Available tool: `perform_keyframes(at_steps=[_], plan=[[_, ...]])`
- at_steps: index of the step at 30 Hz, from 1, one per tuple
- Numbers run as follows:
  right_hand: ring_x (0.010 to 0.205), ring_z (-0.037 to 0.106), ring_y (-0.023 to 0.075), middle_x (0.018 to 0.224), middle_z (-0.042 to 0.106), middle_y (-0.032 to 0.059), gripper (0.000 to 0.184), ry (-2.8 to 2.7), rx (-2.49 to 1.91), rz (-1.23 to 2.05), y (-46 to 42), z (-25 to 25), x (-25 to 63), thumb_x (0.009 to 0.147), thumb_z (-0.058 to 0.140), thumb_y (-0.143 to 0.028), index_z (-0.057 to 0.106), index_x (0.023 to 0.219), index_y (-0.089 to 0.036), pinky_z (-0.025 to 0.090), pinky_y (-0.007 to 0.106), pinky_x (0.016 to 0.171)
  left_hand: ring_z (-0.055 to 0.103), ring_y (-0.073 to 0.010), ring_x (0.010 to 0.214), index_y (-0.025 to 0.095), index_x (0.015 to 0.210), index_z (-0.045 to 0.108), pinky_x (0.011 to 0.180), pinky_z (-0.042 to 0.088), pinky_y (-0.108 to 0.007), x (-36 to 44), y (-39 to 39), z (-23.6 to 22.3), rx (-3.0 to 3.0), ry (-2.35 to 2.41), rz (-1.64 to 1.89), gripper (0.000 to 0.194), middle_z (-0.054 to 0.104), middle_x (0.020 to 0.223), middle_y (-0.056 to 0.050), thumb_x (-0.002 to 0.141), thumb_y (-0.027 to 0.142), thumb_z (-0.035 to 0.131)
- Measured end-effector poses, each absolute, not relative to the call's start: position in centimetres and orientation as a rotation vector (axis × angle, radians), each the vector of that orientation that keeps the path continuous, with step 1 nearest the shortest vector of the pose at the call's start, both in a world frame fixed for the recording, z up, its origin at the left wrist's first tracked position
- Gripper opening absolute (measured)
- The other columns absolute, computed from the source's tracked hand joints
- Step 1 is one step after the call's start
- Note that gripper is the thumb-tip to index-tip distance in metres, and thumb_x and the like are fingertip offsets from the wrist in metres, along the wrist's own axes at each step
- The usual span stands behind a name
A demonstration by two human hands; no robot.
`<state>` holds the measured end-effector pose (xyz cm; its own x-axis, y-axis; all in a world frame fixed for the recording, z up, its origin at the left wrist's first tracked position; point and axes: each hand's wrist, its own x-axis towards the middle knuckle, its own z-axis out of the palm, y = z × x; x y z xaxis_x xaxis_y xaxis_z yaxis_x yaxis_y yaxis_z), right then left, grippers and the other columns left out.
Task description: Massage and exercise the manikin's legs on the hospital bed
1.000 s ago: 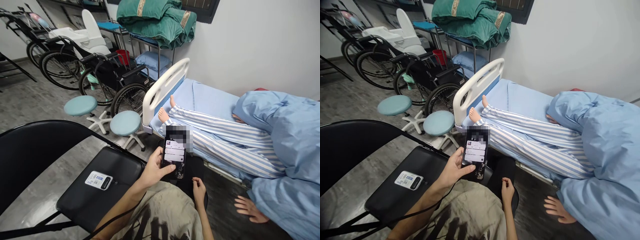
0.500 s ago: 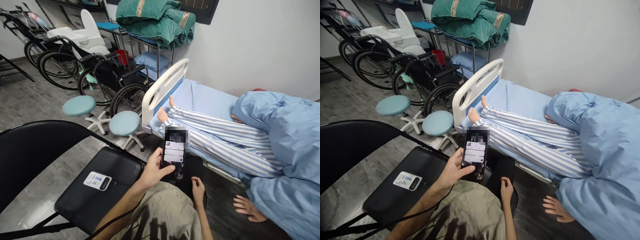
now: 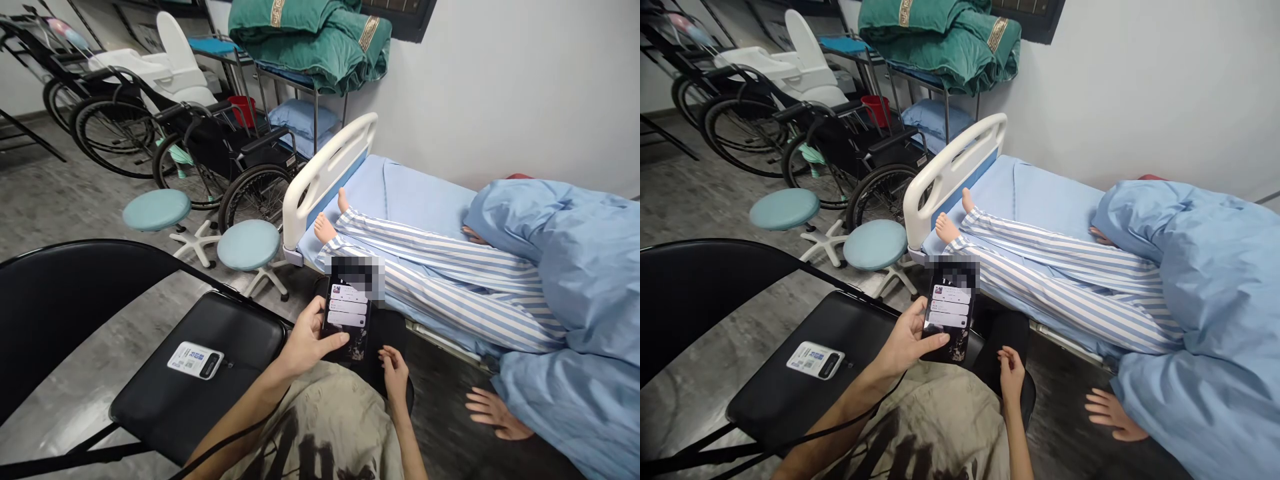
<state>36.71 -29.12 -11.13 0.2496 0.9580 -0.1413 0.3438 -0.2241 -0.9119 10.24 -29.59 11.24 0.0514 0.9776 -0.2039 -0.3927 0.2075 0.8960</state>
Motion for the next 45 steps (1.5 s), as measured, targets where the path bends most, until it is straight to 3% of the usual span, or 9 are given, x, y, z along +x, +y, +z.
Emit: perform_keyframes(at_steps=[2, 5, 8, 14, 26, 45], plan=[[0.077, 0.066, 0.0224, 0.089, 0.071, 0.0119, 0.043, -1.147, -1.6, 1.115, -29.0, -8.1, 35.2, 0.076, 0.058, -0.047, 0.064, 0.103, -0.013, 0.051, 0.033, 0.066, 0.066, -0.0174, 0.09, 0.018, 0.098, 0.045, 0.082, 0.049, -0.03, 10.3, -29.6, 11.1, 0.761, 0.997, 1.203, 0.045, 0.07, 0.098, -0.007, 0.069, 0.028, 0.078], [0.098, 0.065, 0.0237, 0.115, 0.066, 0.0138, 0.056, -1.19, -1.275, 1.271, -29.4, -2.1, 32.2, 0.087, 0.054, -0.042, 0.045, 0.136, -0.017, 0.052, 0.036, 0.075, 0.067, -0.0178, 0.09, 0.018, 0.099, 0.044, 0.081, 0.05, -0.03, 10.5, -29.7, 10.9, 0.753, 1.003, 1.187, 0.045, 0.07, 0.099, -0.008, 0.069, 0.029, 0.077], [0.119, 0.055, 0.0262, 0.133, 0.056, 0.0121, 0.061, -1.314, -1.029, 1.307, -30.2, 3.2, 29.5, 0.09, 0.05, -0.044, 0.035, 0.145, -0.022, 0.05, 0.042, 0.091, 0.067, -0.0189, 0.091, 0.018, 0.099, 0.044, 0.081, 0.051, -0.031, 10.7, -29.9, 10.8, 0.741, 1.022, 1.171, 0.046, 0.07, 0.1, -0.008, 0.069, 0.029, 0.077], [0.133, 0.041, 0.0273, 0.145, 0.043, 0.0068, 0.055, -1.434, -0.967, 1.248, -30.6, 6.1, 26.9, 0.092, 0.047, -0.044, 0.041, 0.143, -0.023, 0.043, 0.046, 0.105, 0.067, -0.02, 0.094, 0.017, 0.105, 0.047, 0.085, 0.052, -0.033, 10.7, -30.0, 10.9, 0.726, 1.034, 1.18, 0.048, 0.07, 0.103, -0.009, 0.069, 0.027, 0.077], [0.131, 0.044, 0.0258, 0.142, 0.048, 0.0071, 0.049, -1.266, -0.995, 1.318, -30.0, 4.7, 25.8, 0.092, 0.051, -0.04, 0.05, 0.136, -0.02, 0.042, 0.044, 0.107, 0.065, -0.0223, 0.1, 0.017, 0.119, 0.052, 0.093, 0.05, -0.036, 10.9, -29.6, 10.0, 0.702, 1.036, 1.274, 0.063, 0.067, 0.113, -0.011, 0.063, 0.023, 0.081], [0.114, 0.059, 0.0234, 0.128, 0.06, 0.0077, 0.046, -1.468, -1.106, 1.04, -30.5, 4.4, 26.3, 0.093, 0.049, -0.034, 0.048, 0.137, -0.022, 0.05, 0.04, 0.097, 0.063, -0.0233, 0.106, 0.017, 0.117, 0.054, 0.096, 0.048, -0.036, 11.6, -30.0, 9.2, 0.649, 0.976, 1.2, 0.061, 0.067, 0.115, -0.011, 0.062, 0.021, 0.081]])
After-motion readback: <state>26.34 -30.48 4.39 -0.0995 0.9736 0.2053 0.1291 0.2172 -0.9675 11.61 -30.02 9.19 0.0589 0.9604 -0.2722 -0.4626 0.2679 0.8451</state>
